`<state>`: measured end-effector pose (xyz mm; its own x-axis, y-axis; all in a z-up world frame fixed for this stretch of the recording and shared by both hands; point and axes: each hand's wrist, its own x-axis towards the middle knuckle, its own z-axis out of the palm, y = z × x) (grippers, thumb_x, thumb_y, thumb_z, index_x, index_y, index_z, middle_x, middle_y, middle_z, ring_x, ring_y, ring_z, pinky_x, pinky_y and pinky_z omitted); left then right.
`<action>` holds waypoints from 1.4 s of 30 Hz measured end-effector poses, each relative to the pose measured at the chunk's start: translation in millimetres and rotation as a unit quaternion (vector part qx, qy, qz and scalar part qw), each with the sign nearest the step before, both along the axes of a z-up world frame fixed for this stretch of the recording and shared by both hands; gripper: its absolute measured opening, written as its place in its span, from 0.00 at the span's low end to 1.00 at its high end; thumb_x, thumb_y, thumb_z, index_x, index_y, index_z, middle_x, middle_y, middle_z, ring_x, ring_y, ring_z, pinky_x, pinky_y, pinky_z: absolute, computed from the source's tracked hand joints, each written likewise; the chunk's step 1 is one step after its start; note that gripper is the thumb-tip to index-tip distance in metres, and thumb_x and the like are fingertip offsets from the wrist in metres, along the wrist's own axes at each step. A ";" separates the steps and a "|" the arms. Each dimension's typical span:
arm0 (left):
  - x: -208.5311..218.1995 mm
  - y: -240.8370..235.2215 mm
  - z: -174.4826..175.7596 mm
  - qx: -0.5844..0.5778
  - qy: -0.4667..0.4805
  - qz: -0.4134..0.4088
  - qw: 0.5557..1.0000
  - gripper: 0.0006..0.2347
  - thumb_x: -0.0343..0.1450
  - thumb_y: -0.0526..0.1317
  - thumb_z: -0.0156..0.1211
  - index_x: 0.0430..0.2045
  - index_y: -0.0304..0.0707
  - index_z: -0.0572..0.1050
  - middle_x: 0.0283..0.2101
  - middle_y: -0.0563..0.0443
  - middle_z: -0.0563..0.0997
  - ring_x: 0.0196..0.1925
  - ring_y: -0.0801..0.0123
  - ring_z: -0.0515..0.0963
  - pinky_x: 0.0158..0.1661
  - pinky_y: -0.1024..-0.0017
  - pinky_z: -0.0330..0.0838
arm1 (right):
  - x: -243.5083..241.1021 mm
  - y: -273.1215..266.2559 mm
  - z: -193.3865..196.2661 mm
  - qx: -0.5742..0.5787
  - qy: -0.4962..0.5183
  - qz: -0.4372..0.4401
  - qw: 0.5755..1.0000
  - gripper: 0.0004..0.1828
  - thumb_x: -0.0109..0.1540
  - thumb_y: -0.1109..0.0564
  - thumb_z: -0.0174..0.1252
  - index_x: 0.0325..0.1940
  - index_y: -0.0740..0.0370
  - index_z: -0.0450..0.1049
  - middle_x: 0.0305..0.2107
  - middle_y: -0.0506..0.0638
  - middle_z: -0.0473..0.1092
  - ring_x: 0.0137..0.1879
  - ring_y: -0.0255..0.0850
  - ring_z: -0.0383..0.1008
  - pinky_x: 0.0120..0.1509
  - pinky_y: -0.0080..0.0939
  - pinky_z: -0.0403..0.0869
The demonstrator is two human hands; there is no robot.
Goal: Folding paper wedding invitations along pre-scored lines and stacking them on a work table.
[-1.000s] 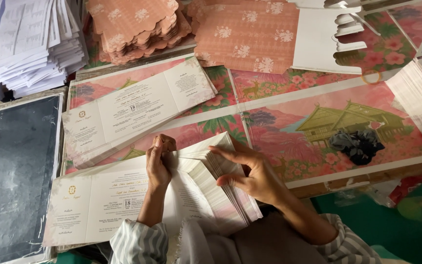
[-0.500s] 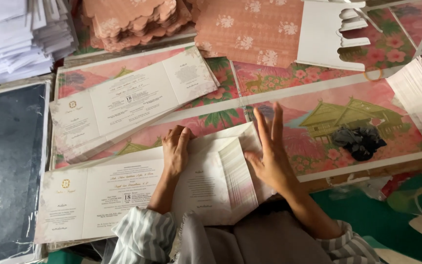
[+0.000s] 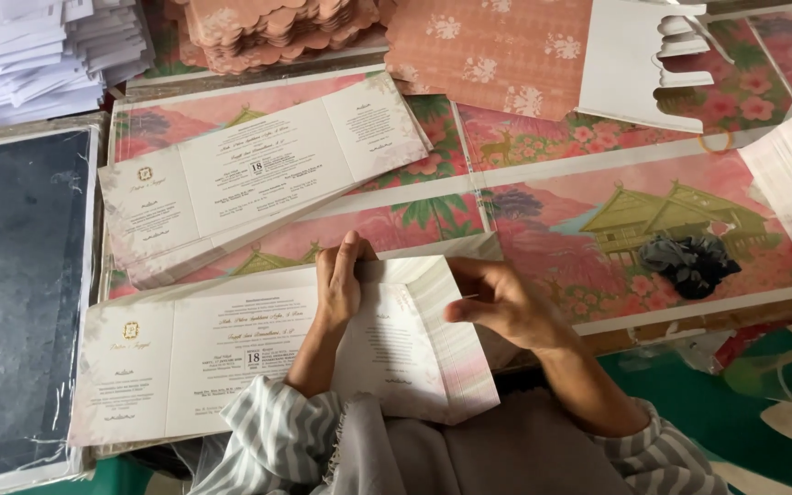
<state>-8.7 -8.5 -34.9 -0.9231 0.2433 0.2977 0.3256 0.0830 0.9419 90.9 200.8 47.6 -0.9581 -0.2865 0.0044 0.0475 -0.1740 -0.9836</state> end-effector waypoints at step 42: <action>8.0 -8.6 19.3 0.213 0.059 -0.046 0.974 0.22 0.72 0.43 0.36 0.08 0.30 0.70 0.10 0.50 0.60 0.13 0.74 0.56 0.18 0.77 0.48 | 17.0 -38.9 74.2 -0.026 0.034 -0.046 0.998 0.36 0.53 0.61 0.63 0.64 0.60 0.61 0.26 0.44 0.66 0.24 0.23 0.63 0.23 0.21 0.63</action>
<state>-0.7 -17.1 -15.6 -0.8565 0.1536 0.4927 0.4217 -0.3420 0.8397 108.0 161.9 121.8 -0.9772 -0.1957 0.0825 -0.0372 -0.2247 -0.9737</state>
